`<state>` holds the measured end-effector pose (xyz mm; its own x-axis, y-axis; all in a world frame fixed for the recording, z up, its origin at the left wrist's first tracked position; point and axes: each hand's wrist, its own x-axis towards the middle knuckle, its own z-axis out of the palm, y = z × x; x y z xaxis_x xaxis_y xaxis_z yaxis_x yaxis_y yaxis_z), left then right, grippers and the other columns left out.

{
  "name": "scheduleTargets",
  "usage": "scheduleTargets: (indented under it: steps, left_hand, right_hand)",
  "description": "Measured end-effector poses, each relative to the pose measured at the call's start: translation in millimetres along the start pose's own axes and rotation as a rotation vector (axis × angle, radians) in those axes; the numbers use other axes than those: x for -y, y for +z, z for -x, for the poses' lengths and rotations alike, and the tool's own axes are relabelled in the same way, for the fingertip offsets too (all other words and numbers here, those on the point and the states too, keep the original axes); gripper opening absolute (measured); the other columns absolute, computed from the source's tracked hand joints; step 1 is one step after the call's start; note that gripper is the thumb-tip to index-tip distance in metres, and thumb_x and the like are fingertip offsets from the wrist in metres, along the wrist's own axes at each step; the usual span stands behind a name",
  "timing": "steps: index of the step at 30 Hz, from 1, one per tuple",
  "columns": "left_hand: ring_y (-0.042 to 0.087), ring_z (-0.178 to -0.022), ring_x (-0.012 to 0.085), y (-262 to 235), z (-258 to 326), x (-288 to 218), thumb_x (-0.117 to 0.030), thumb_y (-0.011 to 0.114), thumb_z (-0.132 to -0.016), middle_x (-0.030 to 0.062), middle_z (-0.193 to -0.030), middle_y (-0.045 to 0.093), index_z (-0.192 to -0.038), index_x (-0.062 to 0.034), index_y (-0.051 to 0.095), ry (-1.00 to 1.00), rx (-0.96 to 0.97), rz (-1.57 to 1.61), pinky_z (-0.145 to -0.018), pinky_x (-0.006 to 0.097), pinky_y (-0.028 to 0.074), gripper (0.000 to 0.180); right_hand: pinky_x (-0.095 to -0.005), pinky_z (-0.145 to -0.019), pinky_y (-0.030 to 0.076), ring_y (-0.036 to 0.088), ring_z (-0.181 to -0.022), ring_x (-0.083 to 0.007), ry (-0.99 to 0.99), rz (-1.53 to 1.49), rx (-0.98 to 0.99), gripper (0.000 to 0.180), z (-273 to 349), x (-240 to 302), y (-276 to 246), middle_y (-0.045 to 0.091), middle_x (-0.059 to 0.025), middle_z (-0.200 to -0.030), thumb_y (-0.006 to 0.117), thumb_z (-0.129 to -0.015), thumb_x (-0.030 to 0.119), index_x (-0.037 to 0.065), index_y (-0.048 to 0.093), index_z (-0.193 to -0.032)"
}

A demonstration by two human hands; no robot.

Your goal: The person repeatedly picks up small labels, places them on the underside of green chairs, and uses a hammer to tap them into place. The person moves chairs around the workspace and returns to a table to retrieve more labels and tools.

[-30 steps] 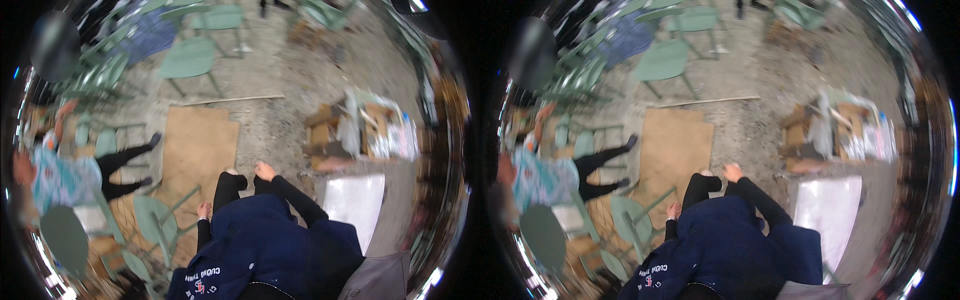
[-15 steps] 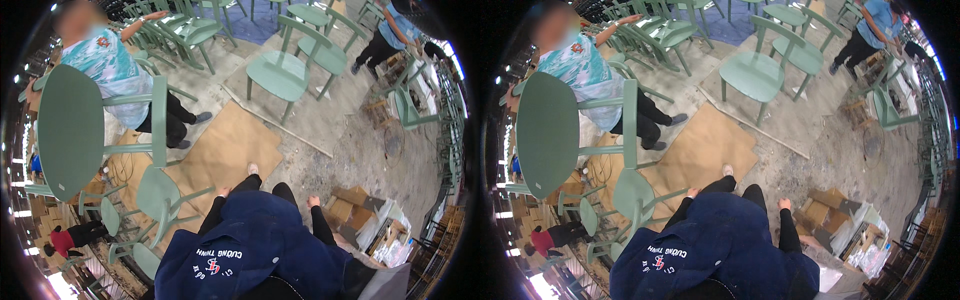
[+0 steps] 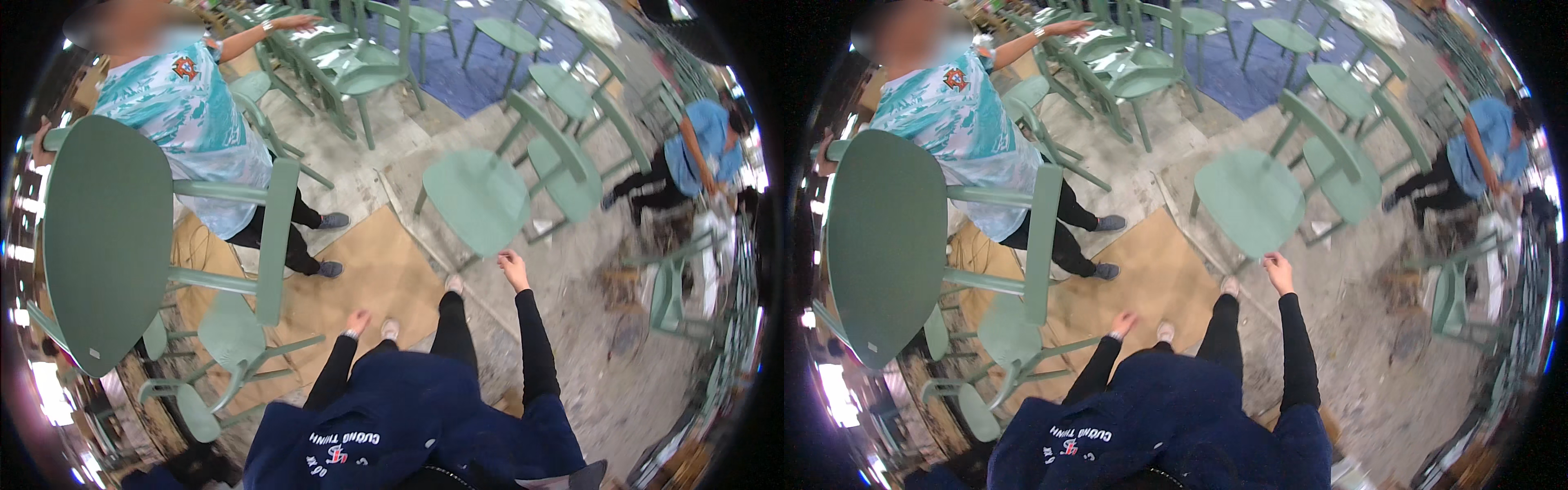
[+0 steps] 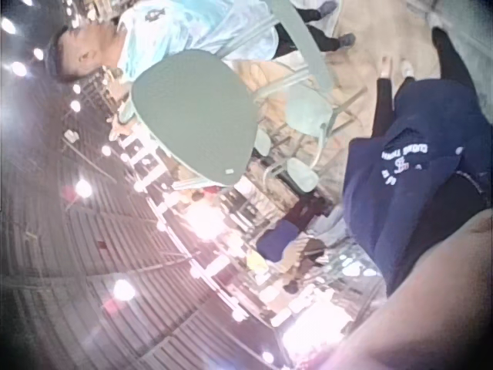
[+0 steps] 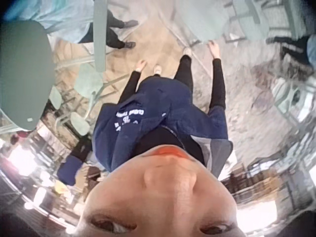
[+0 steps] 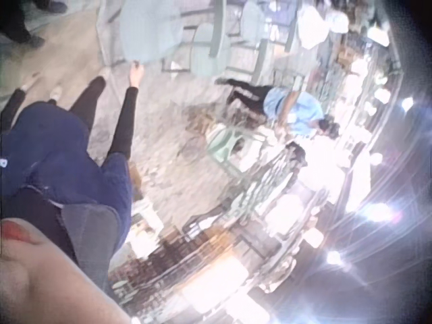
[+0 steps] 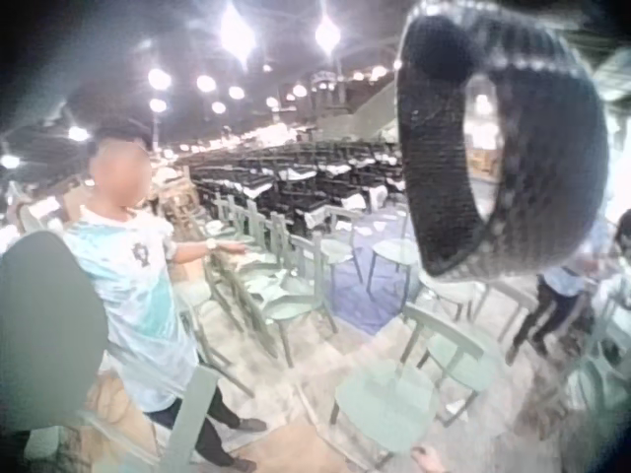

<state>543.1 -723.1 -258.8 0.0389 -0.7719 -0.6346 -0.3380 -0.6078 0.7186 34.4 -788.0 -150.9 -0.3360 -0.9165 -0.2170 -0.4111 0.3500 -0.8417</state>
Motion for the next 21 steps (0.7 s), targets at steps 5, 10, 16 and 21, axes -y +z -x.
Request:
scheduleTargets:
  steps: [5,10,16,21]
  left_hand:
    - [0.062,-0.063,0.0174,-16.0,83.9,35.1,-0.033,0.061,-0.083,0.0085,-0.067,0.066,-0.077,-0.0017,0.067,-0.249,-0.170,-0.152,-0.058,0.033,0.048,0.033]
    - [0.063,-0.061,0.0151,4.0,187.7,19.2,-0.028,0.060,-0.087,0.0083,-0.072,0.068,-0.086,-0.0014,0.066,-0.510,-0.319,-0.045,-0.055,0.030,0.049,0.027]
    - [0.065,-0.063,0.0158,38.9,273.0,-4.9,-0.024,0.059,-0.089,0.0084,-0.076,0.069,-0.094,0.0020,0.065,-0.713,-0.371,0.191,-0.052,0.028,0.051,0.027]
    - [0.066,-0.069,0.0159,-10.3,296.4,12.5,-0.034,0.059,-0.087,0.0095,-0.077,0.068,-0.092,-0.0045,0.070,-0.733,-0.479,-0.029,-0.059,0.032,0.054,0.032]
  right_hand:
    - [-0.0433,-0.084,0.047,0.058,-0.101,-0.0373,-0.259,0.517,-0.268,0.039,-201.2,12.9,-105.3,0.062,-0.0205,-0.107,0.064,-0.080,0.022,0.002,0.058,-0.113]
    - [-0.0480,-0.097,0.040,0.042,-0.126,-0.0312,0.027,0.995,-0.390,0.082,-329.9,16.7,-170.4,0.046,-0.0142,-0.134,0.076,-0.071,0.026,0.011,0.033,-0.139]
    - [-0.0475,-0.091,0.040,0.051,-0.115,-0.0291,-0.071,1.125,-0.389,0.080,-388.9,24.0,-145.6,0.052,-0.0084,-0.128,0.077,-0.064,0.030,0.016,0.042,-0.134]
    - [-0.0504,-0.104,0.034,0.045,-0.126,-0.0263,0.379,0.896,-0.305,0.094,-423.9,29.0,-170.3,0.047,-0.0072,-0.136,0.080,-0.062,0.030,0.016,0.031,-0.142]
